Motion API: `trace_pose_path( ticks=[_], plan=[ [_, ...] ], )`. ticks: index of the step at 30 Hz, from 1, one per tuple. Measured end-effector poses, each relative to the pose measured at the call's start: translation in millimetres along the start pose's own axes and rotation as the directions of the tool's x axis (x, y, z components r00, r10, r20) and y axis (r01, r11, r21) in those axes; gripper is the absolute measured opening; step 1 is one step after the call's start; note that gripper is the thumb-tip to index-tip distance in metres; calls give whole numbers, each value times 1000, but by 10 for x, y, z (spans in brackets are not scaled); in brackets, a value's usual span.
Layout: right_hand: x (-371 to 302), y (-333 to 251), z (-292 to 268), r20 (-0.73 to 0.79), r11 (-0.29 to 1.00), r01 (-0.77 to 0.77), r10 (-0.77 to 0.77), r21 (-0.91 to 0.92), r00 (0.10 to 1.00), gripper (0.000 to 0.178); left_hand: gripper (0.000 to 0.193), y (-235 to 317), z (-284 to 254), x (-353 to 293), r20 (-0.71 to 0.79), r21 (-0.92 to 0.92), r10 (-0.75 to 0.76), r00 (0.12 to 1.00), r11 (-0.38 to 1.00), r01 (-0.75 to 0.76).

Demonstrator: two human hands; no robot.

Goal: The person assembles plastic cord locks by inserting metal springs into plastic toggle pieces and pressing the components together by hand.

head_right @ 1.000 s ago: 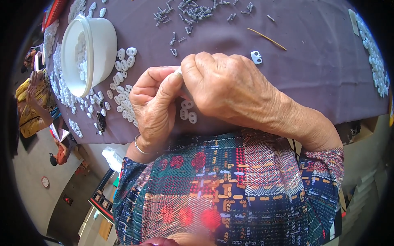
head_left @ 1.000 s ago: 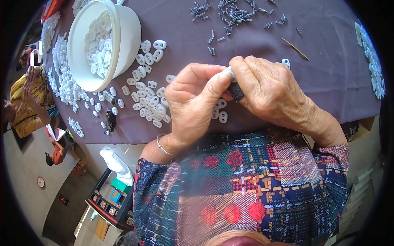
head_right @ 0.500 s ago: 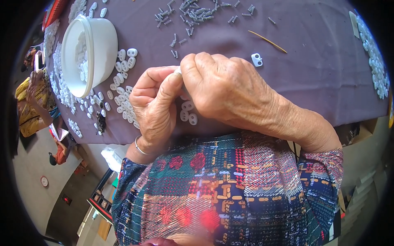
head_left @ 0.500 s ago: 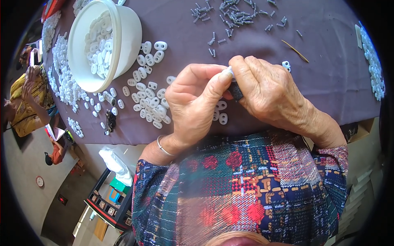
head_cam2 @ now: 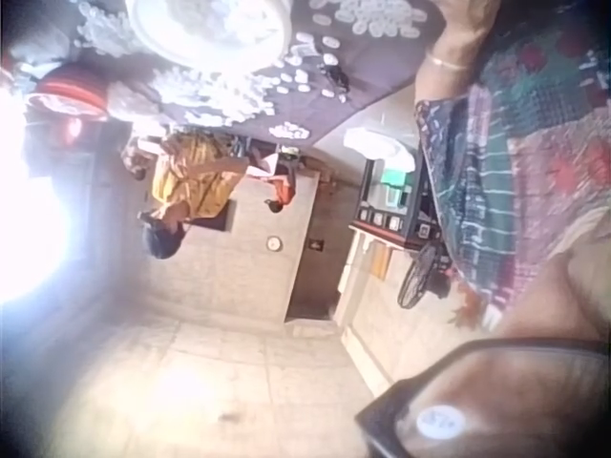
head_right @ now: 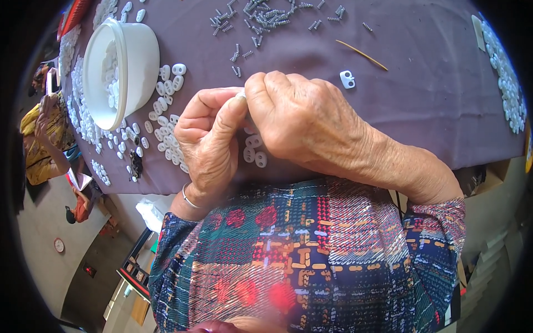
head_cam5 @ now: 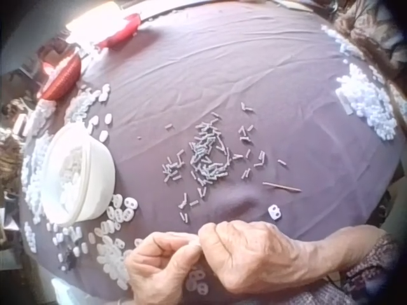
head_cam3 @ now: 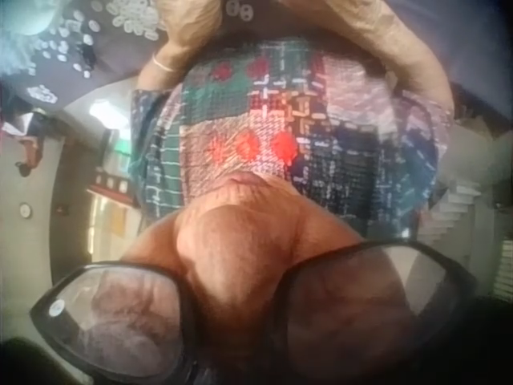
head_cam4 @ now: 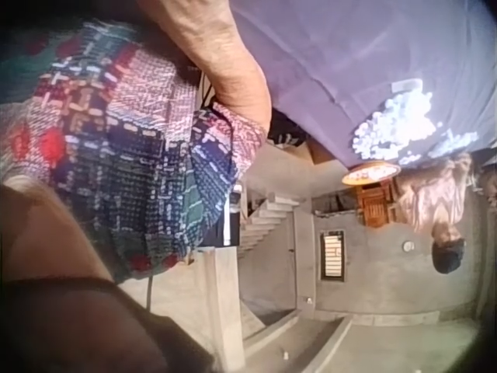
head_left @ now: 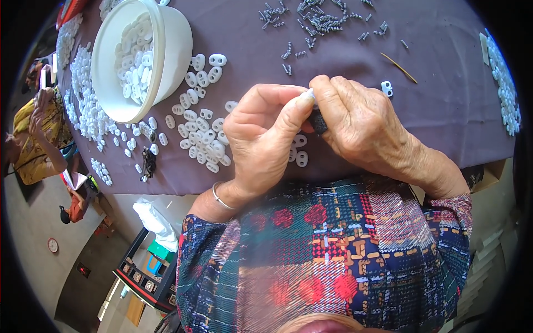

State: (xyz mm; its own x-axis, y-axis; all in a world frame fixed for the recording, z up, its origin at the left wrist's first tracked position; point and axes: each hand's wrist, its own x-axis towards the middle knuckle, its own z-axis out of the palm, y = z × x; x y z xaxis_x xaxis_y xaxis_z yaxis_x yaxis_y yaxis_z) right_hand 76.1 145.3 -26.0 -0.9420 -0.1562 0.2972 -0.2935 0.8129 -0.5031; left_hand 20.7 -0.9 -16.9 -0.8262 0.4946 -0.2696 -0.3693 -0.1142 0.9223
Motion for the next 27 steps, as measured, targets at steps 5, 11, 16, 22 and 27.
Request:
trace_pose_path(
  ticks=[5, 11, 16, 22, 27],
  plan=[
    [28, 12, -48, -6, 1000, 3, -3, 11, 1000, 51, 12, 12, 25, 8, -22, -25, -4, 1000, 1000, 4],
    [6, -1, -14, 6, 1000, -13, 13, 11, 1000, 52, 11, -6, 11, 8, -15, -16, -9, 1000, 1000, 9],
    [10, -4, 1, -3, 999, -21, 21, 37, 1000, 50, 11, 3, 24, 2, -35, -21, -16, 999, 1000, 16],
    [37, 17, -2, -17, 1000, -1, 1, 15, 1000, 50, 11, -8, 33, 25, -43, -28, 18, 999, 999, -19],
    [-3, -5, 48, -2, 999, -30, 30, 29, 1000, 50, 11, -34, 22, 14, -35, -14, 9, 999, 1000, -9]
  ],
)
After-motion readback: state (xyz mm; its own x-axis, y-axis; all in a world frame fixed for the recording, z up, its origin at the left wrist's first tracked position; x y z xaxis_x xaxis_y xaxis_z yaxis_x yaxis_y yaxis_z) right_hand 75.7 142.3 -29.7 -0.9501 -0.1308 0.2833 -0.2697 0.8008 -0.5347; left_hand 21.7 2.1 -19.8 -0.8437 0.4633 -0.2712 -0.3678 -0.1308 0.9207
